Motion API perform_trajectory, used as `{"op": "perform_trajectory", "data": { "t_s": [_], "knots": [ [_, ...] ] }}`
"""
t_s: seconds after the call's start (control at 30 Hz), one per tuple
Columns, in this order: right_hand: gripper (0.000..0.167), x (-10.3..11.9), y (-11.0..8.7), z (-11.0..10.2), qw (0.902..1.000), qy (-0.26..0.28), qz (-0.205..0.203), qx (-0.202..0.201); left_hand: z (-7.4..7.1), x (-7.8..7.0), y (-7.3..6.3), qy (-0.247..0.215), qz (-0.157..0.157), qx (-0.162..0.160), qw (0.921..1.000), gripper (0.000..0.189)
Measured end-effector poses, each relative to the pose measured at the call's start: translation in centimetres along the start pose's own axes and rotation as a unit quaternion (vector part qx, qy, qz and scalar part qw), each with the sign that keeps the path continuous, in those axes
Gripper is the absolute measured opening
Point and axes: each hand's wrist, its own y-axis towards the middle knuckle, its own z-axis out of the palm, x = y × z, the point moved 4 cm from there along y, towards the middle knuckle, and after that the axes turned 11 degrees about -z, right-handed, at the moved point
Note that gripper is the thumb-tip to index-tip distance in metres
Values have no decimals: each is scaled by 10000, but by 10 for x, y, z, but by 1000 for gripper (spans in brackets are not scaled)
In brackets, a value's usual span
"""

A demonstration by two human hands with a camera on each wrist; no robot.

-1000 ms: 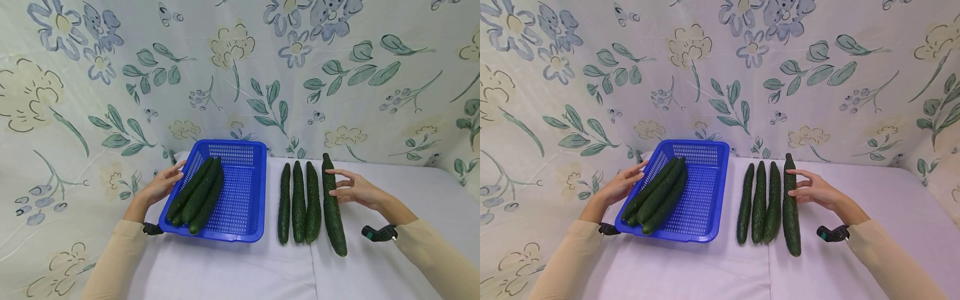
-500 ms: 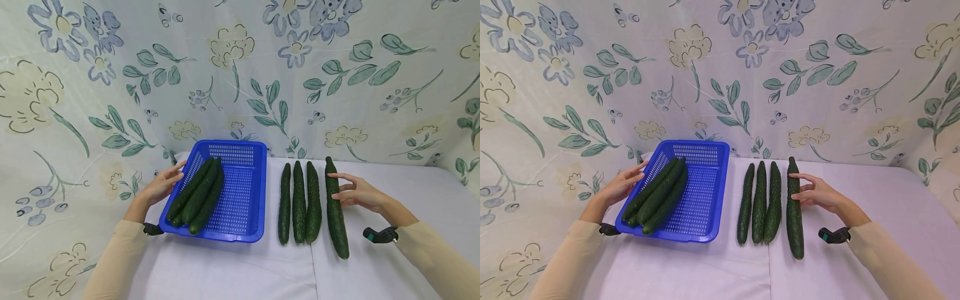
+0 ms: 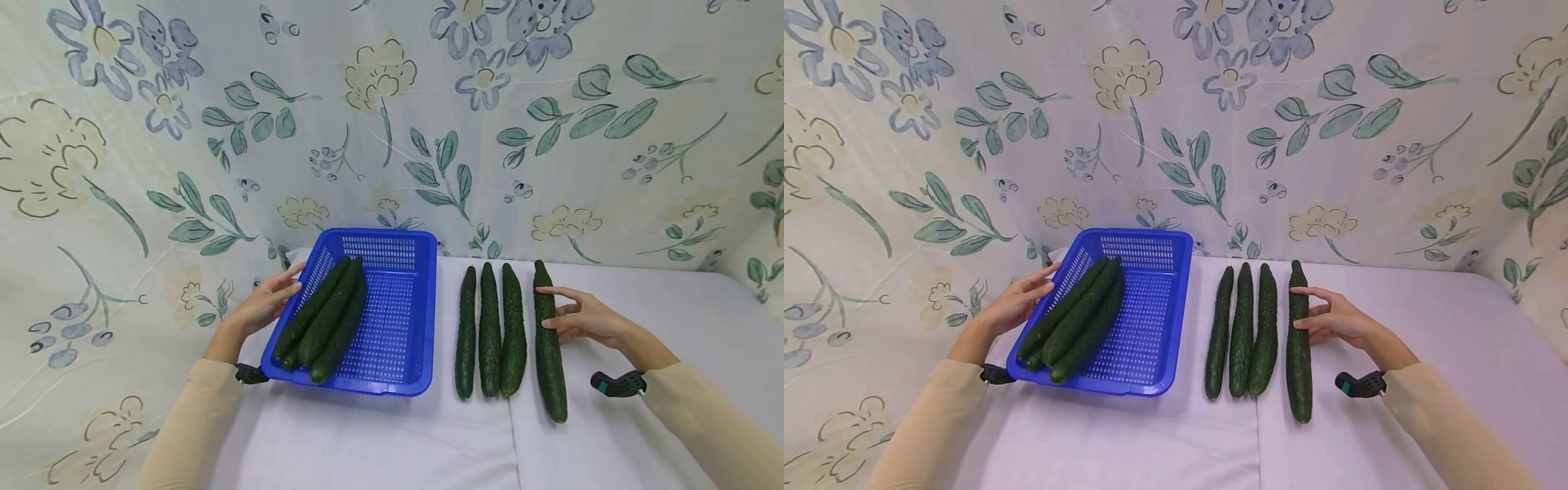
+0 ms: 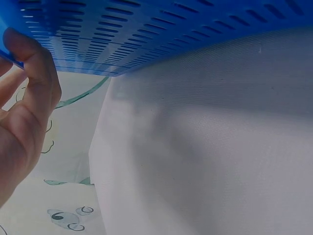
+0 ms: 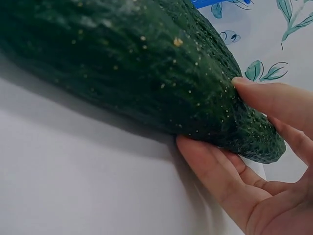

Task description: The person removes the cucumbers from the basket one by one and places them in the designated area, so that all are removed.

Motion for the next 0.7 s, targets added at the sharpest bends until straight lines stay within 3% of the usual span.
{"op": "perform_trajectory", "data": {
  "t_s": [0.33,0.7],
  "knots": [
    [85,0,4,3,9998,-203,55,-44,-2,1,3,-10,-1,-24,10000,56],
    [77,2,8,8,9987,-506,5,-70,0,1,1,-5,-57,-107,9999,56]
  ]
}}
